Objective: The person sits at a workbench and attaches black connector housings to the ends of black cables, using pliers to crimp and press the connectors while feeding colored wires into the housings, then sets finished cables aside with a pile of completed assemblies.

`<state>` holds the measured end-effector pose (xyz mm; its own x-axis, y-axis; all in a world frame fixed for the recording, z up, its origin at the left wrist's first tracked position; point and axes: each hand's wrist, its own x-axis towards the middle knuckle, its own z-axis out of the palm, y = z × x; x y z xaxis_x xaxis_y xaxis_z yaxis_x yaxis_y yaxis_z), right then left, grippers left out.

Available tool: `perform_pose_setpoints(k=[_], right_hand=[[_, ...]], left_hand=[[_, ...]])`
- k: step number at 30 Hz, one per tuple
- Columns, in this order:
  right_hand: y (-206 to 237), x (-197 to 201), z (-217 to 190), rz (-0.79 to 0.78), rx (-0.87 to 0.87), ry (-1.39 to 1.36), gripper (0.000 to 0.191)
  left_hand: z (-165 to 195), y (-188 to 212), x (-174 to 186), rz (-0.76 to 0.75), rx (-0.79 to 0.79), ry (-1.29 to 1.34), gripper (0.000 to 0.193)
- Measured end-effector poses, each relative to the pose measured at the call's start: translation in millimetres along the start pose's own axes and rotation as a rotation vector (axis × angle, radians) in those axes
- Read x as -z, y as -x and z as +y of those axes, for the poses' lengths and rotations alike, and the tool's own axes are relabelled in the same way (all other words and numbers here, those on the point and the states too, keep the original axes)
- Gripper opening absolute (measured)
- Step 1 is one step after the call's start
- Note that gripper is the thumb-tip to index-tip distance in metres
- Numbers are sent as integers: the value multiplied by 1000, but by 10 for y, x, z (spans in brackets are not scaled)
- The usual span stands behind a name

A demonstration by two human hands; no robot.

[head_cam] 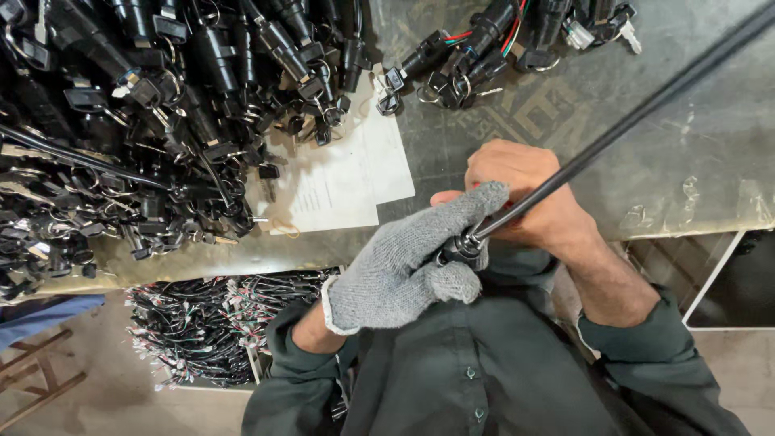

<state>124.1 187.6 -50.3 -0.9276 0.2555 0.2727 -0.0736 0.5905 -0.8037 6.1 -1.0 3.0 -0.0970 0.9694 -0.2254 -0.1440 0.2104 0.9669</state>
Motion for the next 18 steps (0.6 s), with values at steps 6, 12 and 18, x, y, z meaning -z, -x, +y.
perform_pose_setpoints(k=[6, 12, 18], right_hand=[[161, -1, -14, 59, 27, 32, 35], [201, -94, 60, 127, -159, 617, 33], [-136, 487, 92, 116, 61, 797, 48]], left_hand=[[16, -20, -36, 358, -246, -667, 67], [274, -215, 78, 430, -18, -908, 64], [776, 486, 954, 1086, 252, -1162, 59]])
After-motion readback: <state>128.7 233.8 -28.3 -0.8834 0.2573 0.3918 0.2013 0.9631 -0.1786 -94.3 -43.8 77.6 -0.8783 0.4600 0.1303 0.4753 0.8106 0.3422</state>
